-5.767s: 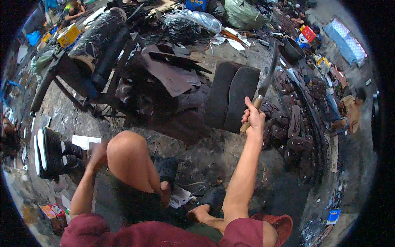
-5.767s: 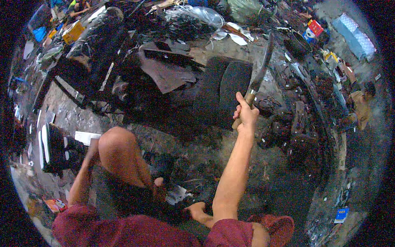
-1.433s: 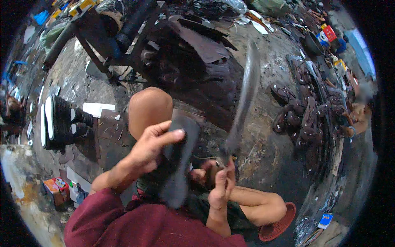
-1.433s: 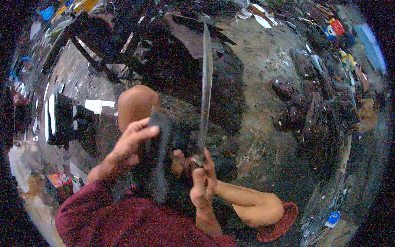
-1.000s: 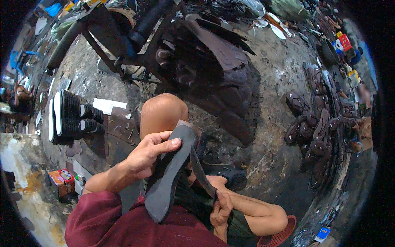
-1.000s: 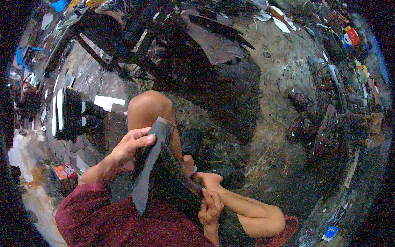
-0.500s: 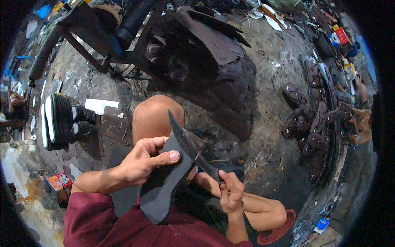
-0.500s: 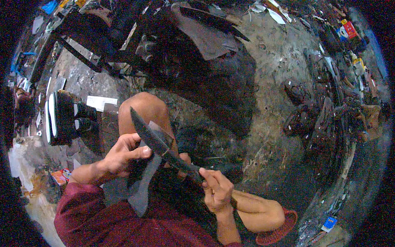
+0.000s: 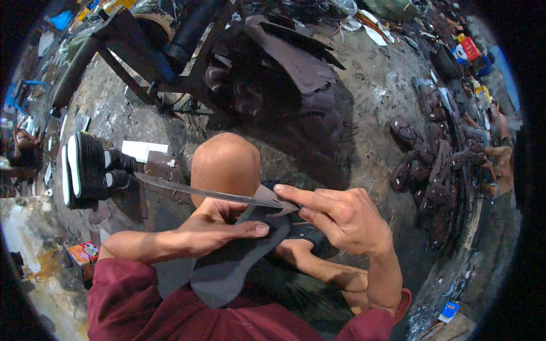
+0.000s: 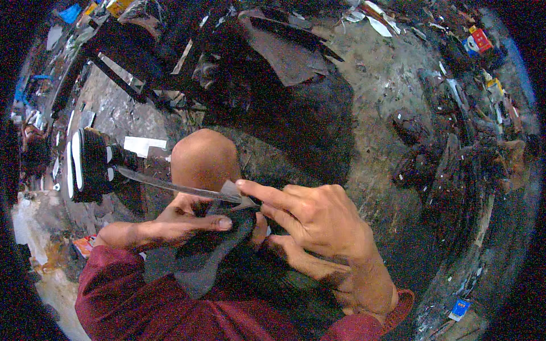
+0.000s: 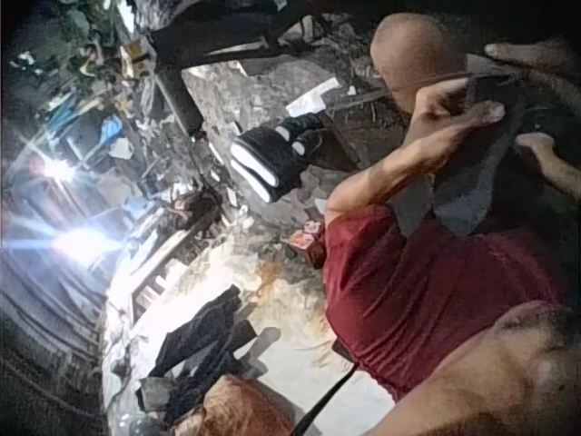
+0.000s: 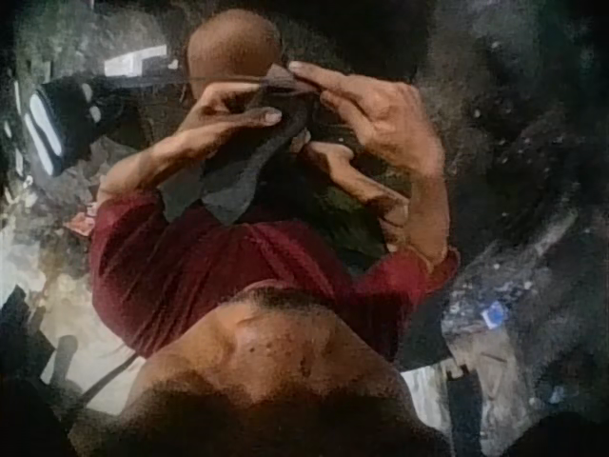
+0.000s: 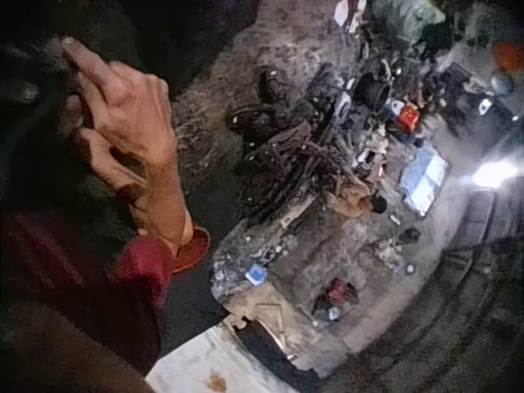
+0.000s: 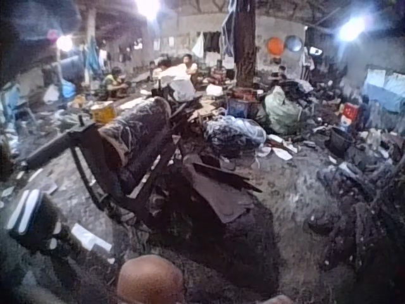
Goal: The person sits on the floor and uses a knife to cut and trim a black shoe sole. They repeatedly slice along the edges and remove excess material, then place the trimmed pieces aside.
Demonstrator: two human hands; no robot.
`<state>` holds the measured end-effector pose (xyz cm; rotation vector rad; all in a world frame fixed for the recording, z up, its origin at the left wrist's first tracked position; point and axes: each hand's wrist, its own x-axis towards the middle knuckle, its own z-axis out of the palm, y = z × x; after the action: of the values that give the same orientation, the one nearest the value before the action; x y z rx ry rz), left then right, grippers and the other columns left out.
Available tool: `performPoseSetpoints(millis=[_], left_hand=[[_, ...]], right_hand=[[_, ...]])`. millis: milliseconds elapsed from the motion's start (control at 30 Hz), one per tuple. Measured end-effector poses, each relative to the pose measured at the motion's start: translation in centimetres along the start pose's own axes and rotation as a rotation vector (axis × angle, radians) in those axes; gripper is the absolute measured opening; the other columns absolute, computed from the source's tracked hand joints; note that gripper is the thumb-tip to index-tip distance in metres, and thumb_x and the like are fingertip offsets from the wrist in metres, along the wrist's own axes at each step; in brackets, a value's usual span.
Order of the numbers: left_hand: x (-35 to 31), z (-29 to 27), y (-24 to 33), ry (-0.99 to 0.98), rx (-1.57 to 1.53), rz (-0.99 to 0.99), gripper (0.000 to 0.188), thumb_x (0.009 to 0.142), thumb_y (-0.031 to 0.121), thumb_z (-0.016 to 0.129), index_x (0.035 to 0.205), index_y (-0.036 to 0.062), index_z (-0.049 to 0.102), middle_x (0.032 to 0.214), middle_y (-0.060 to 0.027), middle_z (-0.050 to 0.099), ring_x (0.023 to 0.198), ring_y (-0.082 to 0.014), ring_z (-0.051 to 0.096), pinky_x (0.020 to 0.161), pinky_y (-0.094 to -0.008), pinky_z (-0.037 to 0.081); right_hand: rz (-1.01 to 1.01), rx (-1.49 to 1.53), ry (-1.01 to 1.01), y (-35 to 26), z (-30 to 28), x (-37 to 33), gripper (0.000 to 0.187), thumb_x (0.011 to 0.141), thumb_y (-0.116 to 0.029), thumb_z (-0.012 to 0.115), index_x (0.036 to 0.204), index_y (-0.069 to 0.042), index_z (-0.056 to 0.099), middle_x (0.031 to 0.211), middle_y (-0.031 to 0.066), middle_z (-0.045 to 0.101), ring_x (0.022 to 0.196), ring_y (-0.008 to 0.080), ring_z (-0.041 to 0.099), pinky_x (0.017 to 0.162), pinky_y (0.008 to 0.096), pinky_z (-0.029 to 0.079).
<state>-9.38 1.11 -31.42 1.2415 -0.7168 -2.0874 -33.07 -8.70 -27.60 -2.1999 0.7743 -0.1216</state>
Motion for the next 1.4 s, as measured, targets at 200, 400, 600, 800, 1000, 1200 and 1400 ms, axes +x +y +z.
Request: performPoseSetpoints(millis=[200, 400, 600, 800, 1000, 1200, 1400], left_hand=[[1.9, -1.4, -1.5, -0.396, -0.794, 0.005, 0.057, 0.095, 0.012, 0.056, 0.146, 0.0041, 0.033, 0.133, -0.0124, 0.053, 0.115, -0.0221, 0.056, 0.097, -0.0329, 0.046], [7.3, 9.5, -2.9, 0.048, -0.829, 0.587, 0.059, 0.083, 0.001, 0.071, 0.132, 0.0003, 0.038, 0.119, -0.0113, 0.059, 0.103, -0.0253, 0.063, 0.087, -0.0359, 0.055], [5.4, 11.1, -1.0, 0.376, -0.462, 0.469, 0.029, 0.091, 0.020, 0.064, 0.113, 0.0051, 0.051, 0.097, -0.0056, 0.067, 0.077, -0.0183, 0.068, 0.060, -0.0292, 0.055], [4.7, 9.1, -2.1, 0.370, -0.364, 0.397, 0.026, 0.091, 0.018, 0.061, 0.112, 0.0069, 0.051, 0.094, -0.0077, 0.066, 0.080, -0.0206, 0.068, 0.065, -0.0380, 0.059], [3.8, 8.3, -3.2, 0.368, -0.455, 0.352, 0.032, 0.083, 0.004, 0.060, 0.113, 0.0042, 0.049, 0.091, -0.0074, 0.063, 0.081, -0.0189, 0.064, 0.072, -0.0341, 0.056], [2.8, 7.2, -4.8, 0.416, -0.377, 0.297, 0.043, 0.075, -0.001, 0.058, 0.116, 0.0026, 0.046, 0.093, -0.0064, 0.059, 0.080, -0.0174, 0.061, 0.072, -0.0336, 0.056], [2.0, 7.4, -5.5, 0.423, -0.359, 0.249, 0.043, 0.074, 0.001, 0.059, 0.115, 0.0018, 0.047, 0.096, -0.0076, 0.059, 0.083, -0.0174, 0.062, 0.072, -0.0337, 0.056]], right_hand=[[0.165, 0.602, 0.475, 1.2, 4.8, -5.5, 0.036, 0.096, -0.014, 0.050, 0.131, -0.012, 0.056, 0.102, 0.0143, 0.068, 0.091, 0.0247, 0.067, 0.074, 0.0341, 0.054], [0.372, 0.447, 1.018, -2.1, 11.4, -8.0, 0.044, 0.100, -0.015, 0.045, 0.139, 0.007, 0.041, 0.129, 0.0201, 0.057, 0.114, 0.0266, 0.058, 0.096, 0.0350, 0.046], [0.277, -0.097, 1.147, -0.2, 17.8, -10.2, 0.042, 0.093, -0.011, 0.050, 0.133, 0.003, 0.050, 0.098, 0.0234, 0.062, 0.077, 0.0434, 0.059, 0.067, 0.0454, 0.050], [0.330, 0.102, 1.045, 0.8, 24.9, -16.7, 0.041, 0.086, -0.007, 0.057, 0.126, -0.002, 0.057, 0.095, 0.0219, 0.063, 0.076, 0.0406, 0.061, 0.066, 0.0453, 0.051], [0.403, 0.163, 0.762, -0.9, 19.7, -16.8, 0.035, 0.091, -0.004, 0.049, 0.125, 0.003, 0.057, 0.097, 0.0206, 0.066, 0.078, 0.0339, 0.063, 0.071, 0.0372, 0.050], [0.210, 0.188, 0.714, -0.7, 15.9, -12.7, 0.039, 0.090, 0.002, 0.049, 0.129, 0.000, 0.055, 0.094, 0.0192, 0.065, 0.075, 0.0317, 0.062, 0.069, 0.0366, 0.049], [0.272, 0.320, 0.644, -0.4, 15.7, -7.4, 0.043, 0.092, -0.001, 0.052, 0.134, -0.010, 0.054, 0.083, 0.0108, 0.060, 0.070, 0.0245, 0.058, 0.066, 0.0345, 0.048]])
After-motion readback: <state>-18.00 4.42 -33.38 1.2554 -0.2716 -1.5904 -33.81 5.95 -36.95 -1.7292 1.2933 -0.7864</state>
